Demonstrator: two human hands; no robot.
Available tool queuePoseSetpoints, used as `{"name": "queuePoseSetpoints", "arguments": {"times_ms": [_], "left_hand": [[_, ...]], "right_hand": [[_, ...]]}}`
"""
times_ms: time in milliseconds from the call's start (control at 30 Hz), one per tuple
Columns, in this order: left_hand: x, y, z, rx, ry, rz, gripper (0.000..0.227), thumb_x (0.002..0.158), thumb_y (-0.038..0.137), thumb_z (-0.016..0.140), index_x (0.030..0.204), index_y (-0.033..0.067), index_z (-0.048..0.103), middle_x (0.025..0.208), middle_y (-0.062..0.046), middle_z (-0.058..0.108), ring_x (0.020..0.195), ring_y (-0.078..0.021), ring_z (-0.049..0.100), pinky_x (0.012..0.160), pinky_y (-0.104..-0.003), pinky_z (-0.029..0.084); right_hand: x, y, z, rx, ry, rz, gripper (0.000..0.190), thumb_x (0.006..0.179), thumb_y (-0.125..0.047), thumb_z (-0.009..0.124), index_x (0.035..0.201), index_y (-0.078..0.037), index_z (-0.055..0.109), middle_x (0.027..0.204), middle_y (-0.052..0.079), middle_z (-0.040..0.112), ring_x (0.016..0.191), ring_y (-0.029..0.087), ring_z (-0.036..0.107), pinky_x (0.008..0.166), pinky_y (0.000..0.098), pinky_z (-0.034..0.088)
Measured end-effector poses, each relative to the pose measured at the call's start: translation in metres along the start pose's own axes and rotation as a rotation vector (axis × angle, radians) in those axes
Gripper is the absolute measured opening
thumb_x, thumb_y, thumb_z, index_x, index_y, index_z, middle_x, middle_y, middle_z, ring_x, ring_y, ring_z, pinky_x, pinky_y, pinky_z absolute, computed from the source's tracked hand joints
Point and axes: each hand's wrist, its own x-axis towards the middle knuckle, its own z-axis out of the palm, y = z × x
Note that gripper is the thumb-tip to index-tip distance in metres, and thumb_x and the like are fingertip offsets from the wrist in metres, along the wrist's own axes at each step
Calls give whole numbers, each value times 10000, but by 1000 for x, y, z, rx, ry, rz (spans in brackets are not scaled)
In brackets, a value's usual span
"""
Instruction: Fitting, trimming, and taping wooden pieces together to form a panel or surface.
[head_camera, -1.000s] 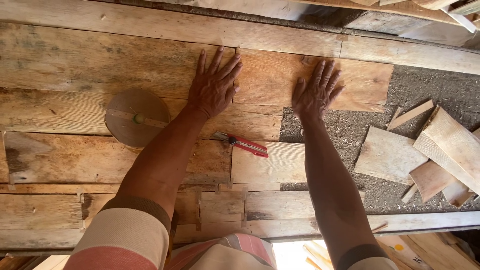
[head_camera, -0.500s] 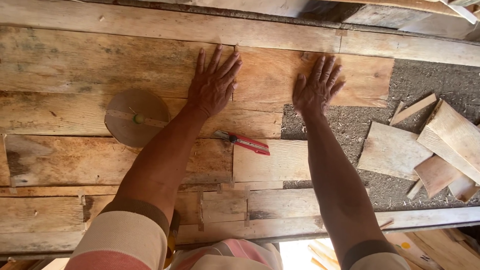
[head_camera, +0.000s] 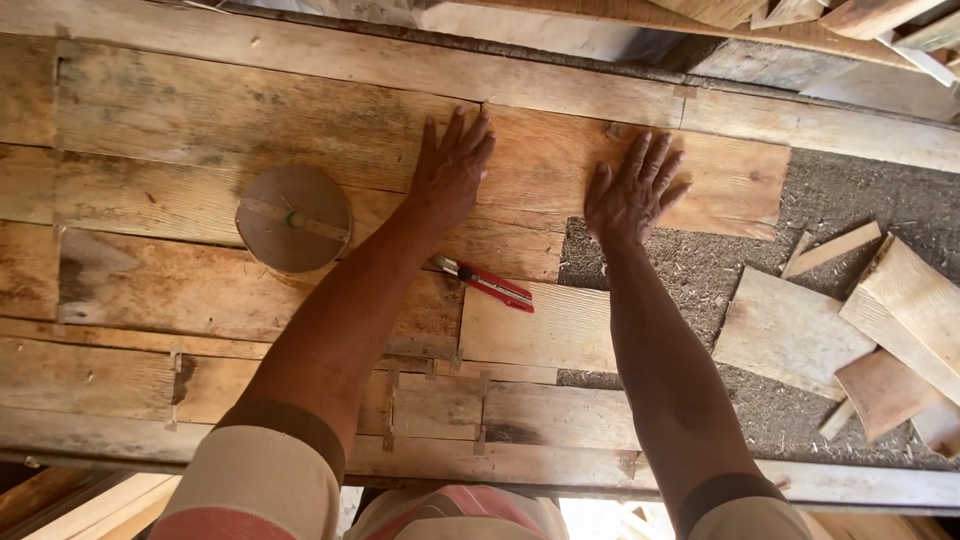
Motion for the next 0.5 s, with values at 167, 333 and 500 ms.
{"name": "queuePoseSetpoints", "arguments": {"times_ms": [167, 333, 500], "left_hand": [[-42, -33, 6, -63, 303, -115, 648, 1046, 181, 620, 1638, 124, 363, 1744, -158, 199, 1600, -368, 155, 1269, -641, 100], [-117, -80, -69, -104, 238, -464, 802, 890, 378, 829, 1507, 67, 423, 1685, -256, 234, 1564, -466, 192, 1235, -669, 161], [-183, -129, -76, -164, 98, -738, 938, 797, 420, 850, 1527, 49, 392, 1616, -248, 314, 1467, -445, 331, 1158, -588, 318]], "right_hand": [[-2, -1, -5, 21, -24, 10, 807, 1061, -592, 230, 1694, -142, 9, 1763, 108, -83, 1604, 341, -135, 1259, 615, -111], [-2, -3, -13, 35, -69, 27, 812, 1057, -613, 231, 1686, -163, -16, 1756, 80, -111, 1601, 321, -146, 1252, 604, -125], [-10, -10, -28, 26, -101, 53, 780, 1076, -599, 219, 1691, -179, -14, 1748, 74, -134, 1605, 313, -150, 1259, 596, -125]]}}
